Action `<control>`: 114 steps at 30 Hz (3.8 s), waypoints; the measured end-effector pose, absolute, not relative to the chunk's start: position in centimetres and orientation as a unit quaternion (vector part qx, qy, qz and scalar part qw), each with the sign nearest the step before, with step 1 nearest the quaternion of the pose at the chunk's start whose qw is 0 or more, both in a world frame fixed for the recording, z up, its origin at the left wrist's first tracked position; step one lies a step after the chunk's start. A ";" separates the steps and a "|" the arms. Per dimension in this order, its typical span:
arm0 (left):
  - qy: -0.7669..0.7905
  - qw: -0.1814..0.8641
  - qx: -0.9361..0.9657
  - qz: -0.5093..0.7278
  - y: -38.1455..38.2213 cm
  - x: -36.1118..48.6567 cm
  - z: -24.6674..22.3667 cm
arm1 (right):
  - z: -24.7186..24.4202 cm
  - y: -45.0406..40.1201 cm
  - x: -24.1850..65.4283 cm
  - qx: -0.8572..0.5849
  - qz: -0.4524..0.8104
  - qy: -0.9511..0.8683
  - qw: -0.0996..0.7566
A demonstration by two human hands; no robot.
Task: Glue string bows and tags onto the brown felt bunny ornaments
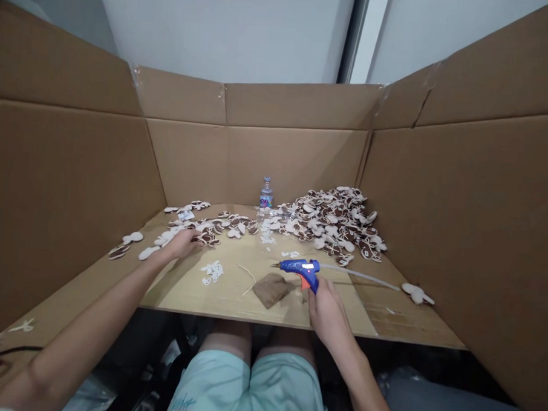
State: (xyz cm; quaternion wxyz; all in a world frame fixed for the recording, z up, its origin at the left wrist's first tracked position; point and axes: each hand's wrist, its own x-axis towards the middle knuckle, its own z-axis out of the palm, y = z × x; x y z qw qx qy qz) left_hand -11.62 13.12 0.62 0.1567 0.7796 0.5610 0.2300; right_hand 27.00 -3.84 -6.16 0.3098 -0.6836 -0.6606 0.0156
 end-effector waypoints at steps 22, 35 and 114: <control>0.410 0.416 0.573 0.575 -5.8 -1.9 0.0 | -1.9 -8.5 22.0 -0.580 0.050 -0.665 0.468; 0.401 0.404 0.539 0.621 -7.8 -1.3 1.0 | -1.6 -9.3 20.1 -0.536 0.088 -0.685 0.486; 0.458 0.335 0.513 0.644 -4.9 -3.9 0.1 | -6.3 -4.2 24.4 -0.662 -0.062 -0.708 0.237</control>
